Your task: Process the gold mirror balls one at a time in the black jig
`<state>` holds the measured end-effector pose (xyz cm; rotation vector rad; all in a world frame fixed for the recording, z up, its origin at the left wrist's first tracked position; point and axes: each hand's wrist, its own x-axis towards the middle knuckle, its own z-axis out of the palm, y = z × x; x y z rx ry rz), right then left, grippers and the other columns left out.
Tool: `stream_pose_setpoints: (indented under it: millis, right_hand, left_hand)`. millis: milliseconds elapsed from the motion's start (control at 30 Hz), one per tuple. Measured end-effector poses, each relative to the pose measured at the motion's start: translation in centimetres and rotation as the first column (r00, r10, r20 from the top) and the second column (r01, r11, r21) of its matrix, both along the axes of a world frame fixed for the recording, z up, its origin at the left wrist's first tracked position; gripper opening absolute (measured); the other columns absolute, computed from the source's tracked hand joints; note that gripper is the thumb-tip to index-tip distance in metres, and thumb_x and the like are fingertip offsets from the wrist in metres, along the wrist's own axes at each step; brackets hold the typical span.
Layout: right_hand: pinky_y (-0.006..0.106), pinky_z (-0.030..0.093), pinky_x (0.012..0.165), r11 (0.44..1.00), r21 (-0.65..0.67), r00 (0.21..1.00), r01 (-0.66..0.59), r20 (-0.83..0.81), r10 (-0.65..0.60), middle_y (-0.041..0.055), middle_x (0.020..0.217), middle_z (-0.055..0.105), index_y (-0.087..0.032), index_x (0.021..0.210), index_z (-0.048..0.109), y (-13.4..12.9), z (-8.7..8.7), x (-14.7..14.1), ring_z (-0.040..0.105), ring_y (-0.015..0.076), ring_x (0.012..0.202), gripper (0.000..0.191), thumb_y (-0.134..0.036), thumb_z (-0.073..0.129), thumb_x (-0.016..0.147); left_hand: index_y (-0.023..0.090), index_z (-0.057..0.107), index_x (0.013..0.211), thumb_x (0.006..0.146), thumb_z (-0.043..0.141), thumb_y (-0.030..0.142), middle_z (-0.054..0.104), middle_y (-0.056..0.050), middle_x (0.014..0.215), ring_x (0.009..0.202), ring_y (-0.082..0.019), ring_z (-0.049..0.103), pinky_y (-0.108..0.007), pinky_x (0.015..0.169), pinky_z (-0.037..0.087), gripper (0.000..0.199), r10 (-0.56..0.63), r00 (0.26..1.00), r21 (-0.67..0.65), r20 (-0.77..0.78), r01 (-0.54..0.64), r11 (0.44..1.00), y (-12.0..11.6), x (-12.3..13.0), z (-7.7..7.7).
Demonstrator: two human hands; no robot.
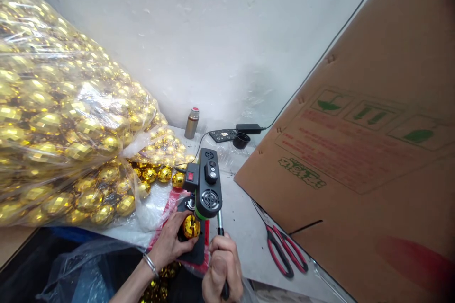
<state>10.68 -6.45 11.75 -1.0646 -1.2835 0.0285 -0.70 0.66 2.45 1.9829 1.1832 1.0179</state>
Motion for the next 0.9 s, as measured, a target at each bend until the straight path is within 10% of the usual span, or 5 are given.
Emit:
stream_pose_setpoints:
  millis: [567,700,900]
  right_hand:
    - [0.031,0.053,0.082,0.980,0.197,0.969,-0.016,0.245,-0.033,-0.0024,0.071,0.058,-0.021,0.074,0.049,1.6,-2.7,1.6,0.056,0.0111,0.059,0.028,-0.012,0.038,0.098]
    - [0.032,0.049,0.084,0.973,0.215,0.989,0.090,0.093,-0.112,-0.0029,0.069,0.055,-0.021,0.070,0.046,1.6,-3.8,0.3,0.053,0.0105,0.059,0.033,-0.013,0.035,0.101]
    - [0.026,0.042,0.063,0.993,0.098,0.998,0.063,-0.022,-0.061,-0.0025,0.067,0.050,-0.020,0.067,0.045,1.2,1.0,-0.1,0.047,0.0096,0.057,0.035,-0.010,0.040,0.100]
  left_hand:
    - [0.021,0.063,0.123,0.073,0.072,0.022,0.074,-0.010,0.113,0.108,-0.031,0.069,-0.054,0.105,0.051,0.051,0.028,0.999,-0.004,0.043,-0.028,1.000,0.1,0.2,-0.6]
    - [0.020,0.062,0.123,0.072,0.072,0.021,0.074,-0.012,0.116,0.111,-0.032,0.068,-0.056,0.108,0.048,0.052,0.016,0.999,-0.014,0.029,-0.015,1.000,0.0,0.3,-0.5]
    - [0.022,0.063,0.124,0.070,0.073,0.020,0.074,-0.010,0.117,0.112,-0.031,0.068,-0.057,0.113,0.043,0.055,0.020,0.999,-0.044,0.027,-0.019,0.999,0.2,0.6,0.2]
